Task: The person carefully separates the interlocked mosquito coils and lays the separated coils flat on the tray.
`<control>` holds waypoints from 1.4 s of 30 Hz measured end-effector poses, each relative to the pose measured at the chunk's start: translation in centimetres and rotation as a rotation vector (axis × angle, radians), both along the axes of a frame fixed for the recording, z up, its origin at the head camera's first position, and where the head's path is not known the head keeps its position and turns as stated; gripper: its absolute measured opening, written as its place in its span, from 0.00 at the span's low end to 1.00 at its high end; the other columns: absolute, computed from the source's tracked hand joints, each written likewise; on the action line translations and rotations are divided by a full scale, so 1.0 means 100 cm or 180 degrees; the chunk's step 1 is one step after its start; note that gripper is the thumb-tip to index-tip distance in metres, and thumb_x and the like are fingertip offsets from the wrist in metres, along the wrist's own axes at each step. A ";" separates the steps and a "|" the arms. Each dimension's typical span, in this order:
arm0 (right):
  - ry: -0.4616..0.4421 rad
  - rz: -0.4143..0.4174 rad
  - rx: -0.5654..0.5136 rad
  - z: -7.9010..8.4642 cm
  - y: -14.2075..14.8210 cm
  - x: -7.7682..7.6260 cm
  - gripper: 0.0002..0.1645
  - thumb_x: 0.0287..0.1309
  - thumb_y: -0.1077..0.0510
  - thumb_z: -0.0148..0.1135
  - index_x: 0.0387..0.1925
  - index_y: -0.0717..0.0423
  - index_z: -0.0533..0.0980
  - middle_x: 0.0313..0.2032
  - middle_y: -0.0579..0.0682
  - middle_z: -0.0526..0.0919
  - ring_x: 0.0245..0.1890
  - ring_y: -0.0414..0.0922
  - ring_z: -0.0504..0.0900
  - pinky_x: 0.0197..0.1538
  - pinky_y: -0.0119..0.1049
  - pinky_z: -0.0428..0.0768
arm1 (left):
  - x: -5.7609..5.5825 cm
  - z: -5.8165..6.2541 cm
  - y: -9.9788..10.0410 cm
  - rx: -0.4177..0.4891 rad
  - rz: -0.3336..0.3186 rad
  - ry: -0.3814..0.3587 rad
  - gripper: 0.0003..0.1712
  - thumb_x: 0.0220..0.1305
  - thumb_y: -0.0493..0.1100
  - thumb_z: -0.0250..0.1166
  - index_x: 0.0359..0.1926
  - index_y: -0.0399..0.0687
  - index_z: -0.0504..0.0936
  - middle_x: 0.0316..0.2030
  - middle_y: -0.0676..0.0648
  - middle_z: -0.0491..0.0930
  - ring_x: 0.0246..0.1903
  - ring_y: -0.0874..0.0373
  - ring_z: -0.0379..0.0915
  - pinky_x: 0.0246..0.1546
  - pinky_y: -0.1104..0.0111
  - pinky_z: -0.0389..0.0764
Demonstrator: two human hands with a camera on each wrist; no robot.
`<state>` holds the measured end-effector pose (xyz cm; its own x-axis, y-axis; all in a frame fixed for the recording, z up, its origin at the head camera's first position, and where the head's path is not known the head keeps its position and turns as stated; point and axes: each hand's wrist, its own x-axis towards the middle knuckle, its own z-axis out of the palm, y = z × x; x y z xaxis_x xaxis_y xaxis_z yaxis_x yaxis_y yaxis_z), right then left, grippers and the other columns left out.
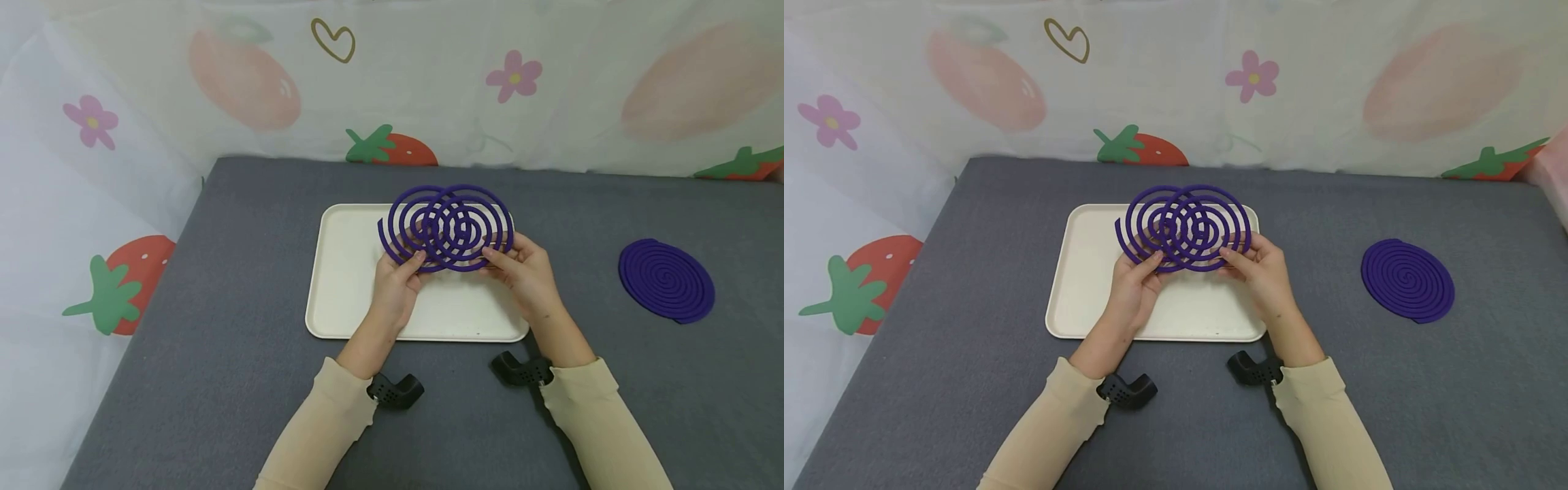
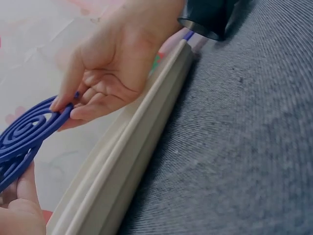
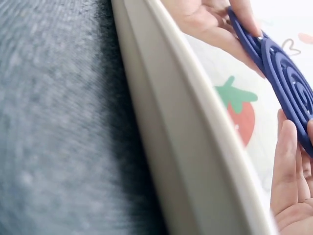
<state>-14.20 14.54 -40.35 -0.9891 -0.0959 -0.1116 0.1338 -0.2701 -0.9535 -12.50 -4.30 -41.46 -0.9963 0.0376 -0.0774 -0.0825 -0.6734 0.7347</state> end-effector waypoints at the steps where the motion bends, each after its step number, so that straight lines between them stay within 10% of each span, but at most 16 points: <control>1: 0.0001 -0.0029 -0.0041 0.000 0.000 0.000 0.09 0.59 0.68 0.60 0.41 0.57 0.75 0.29 0.46 0.85 0.25 0.40 0.83 0.33 0.31 0.82 | 0.000 0.000 0.000 0.0006 0.0012 0.0006 0.14 0.66 0.26 0.48 0.49 0.40 0.72 0.42 0.48 0.79 0.42 0.58 0.79 0.48 0.65 0.78; 16: 0.0136 -0.0274 -0.0472 0.002 0.003 -0.005 0.06 0.58 0.71 0.58 0.34 0.60 0.76 0.28 0.49 0.85 0.26 0.41 0.84 0.33 0.31 0.82 | -0.007 0.010 -0.022 -0.0140 0.0202 -0.0234 0.13 0.66 0.25 0.49 0.46 0.39 0.72 0.38 0.48 0.79 0.39 0.59 0.79 0.42 0.69 0.80; 27: 0.0032 -0.0293 -0.0183 0.003 0.009 -0.006 0.05 0.58 0.69 0.61 0.34 0.60 0.73 0.28 0.47 0.85 0.27 0.41 0.84 0.34 0.31 0.82 | -0.015 0.016 -0.061 -0.0946 -0.0265 -0.0656 0.23 0.66 0.25 0.50 0.62 0.31 0.64 0.49 0.40 0.75 0.46 0.54 0.77 0.47 0.65 0.78; 42: -0.0075 -0.0193 0.0251 0.003 0.010 -0.006 0.08 0.59 0.67 0.60 0.40 0.62 0.73 0.27 0.44 0.84 0.26 0.38 0.83 0.33 0.29 0.81 | -0.017 0.011 -0.069 -0.0651 -0.0211 -0.1033 0.29 0.63 0.21 0.47 0.66 0.31 0.58 0.55 0.35 0.69 0.58 0.45 0.67 0.55 0.61 0.71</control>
<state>-14.77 15.56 -40.04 -0.9898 -0.0259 -0.1399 0.1422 -0.2027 -0.9689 -14.22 -11.21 -40.36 -0.9146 0.0524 -0.4008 -0.3713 -0.5012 0.7817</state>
